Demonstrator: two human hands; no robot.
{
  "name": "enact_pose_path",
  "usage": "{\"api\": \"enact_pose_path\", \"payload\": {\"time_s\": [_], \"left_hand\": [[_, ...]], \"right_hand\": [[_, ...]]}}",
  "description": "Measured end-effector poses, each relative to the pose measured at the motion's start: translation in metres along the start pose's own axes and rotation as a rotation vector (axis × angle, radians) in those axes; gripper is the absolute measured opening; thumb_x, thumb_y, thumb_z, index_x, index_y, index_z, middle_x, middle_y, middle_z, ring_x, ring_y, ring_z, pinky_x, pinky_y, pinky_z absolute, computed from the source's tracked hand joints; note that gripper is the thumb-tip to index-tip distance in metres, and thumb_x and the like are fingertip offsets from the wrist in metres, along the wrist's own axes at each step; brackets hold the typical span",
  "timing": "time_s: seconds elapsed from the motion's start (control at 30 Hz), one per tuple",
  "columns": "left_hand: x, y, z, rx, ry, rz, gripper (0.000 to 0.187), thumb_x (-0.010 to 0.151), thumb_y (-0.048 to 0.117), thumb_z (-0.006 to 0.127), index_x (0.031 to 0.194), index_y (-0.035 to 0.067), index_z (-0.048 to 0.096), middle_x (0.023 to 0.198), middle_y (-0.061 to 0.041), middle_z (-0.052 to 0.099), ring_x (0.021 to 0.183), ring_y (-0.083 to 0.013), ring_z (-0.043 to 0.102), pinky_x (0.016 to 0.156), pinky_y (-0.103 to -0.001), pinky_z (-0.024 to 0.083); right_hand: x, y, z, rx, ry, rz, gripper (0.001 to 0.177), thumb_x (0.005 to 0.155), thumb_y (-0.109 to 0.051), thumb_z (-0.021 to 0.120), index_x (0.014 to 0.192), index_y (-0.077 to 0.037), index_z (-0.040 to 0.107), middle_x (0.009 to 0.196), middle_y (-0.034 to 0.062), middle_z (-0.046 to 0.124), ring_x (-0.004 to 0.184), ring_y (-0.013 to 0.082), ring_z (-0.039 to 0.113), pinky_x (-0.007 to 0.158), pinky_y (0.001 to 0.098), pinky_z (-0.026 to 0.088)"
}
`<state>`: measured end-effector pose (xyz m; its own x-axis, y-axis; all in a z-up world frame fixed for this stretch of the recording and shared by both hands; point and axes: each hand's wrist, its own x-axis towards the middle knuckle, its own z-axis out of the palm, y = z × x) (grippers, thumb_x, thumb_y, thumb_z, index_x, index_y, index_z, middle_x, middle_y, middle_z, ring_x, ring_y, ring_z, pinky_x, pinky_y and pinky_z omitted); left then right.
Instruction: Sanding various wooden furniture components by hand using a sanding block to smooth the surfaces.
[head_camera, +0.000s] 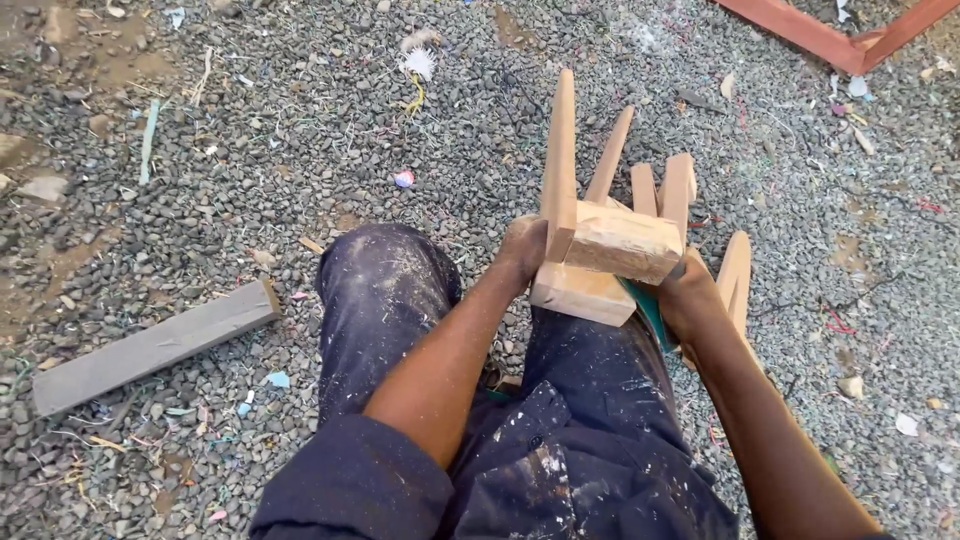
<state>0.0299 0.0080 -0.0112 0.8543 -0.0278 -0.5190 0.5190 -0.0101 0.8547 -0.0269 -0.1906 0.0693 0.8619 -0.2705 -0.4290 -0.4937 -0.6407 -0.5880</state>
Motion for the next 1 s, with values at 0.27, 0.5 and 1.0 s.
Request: {"api": "enact_pose_path", "payload": {"time_s": [0.27,0.5,1.0], "left_hand": [[0.025,-0.026,0.007,-0.116,-0.015,0.049,0.047,0.075,0.036,0.061,0.109,0.009,0.079,0.108,-0.021,0.073,0.114,-0.0427,0.064,0.093,-0.052,0.049],[0.025,-0.026,0.002,-0.102,0.009,0.057,0.046,0.079,0.038,0.062,0.11,0.009,0.078,0.107,-0.021,0.073,0.114,-0.0452,0.063,0.093,-0.053,0.049],[0.007,-0.008,0.002,-0.051,0.0,0.025,0.041,0.079,0.037,0.06,0.107,0.015,0.08,0.106,-0.017,0.075,0.115,-0.0454,0.062,0.097,-0.05,0.049]], "right_hand": [[-0.012,0.029,0.005,0.545,-0.056,0.07,0.041,0.078,-0.031,0.088,0.095,-0.002,0.065,0.074,0.0112,0.058,0.068,0.0284,0.064,0.056,0.0384,0.054],[-0.039,0.009,-0.003,0.479,-0.075,0.123,0.039,0.075,-0.029,0.088,0.092,-0.003,0.065,0.067,0.0141,0.058,0.06,0.0311,0.064,0.048,0.0443,0.054],[-0.045,-0.012,-0.003,0.188,0.013,0.061,0.062,0.07,-0.045,0.085,0.118,-0.008,0.069,0.106,0.0173,0.068,0.107,0.0391,0.066,0.094,0.0515,0.05]]}}
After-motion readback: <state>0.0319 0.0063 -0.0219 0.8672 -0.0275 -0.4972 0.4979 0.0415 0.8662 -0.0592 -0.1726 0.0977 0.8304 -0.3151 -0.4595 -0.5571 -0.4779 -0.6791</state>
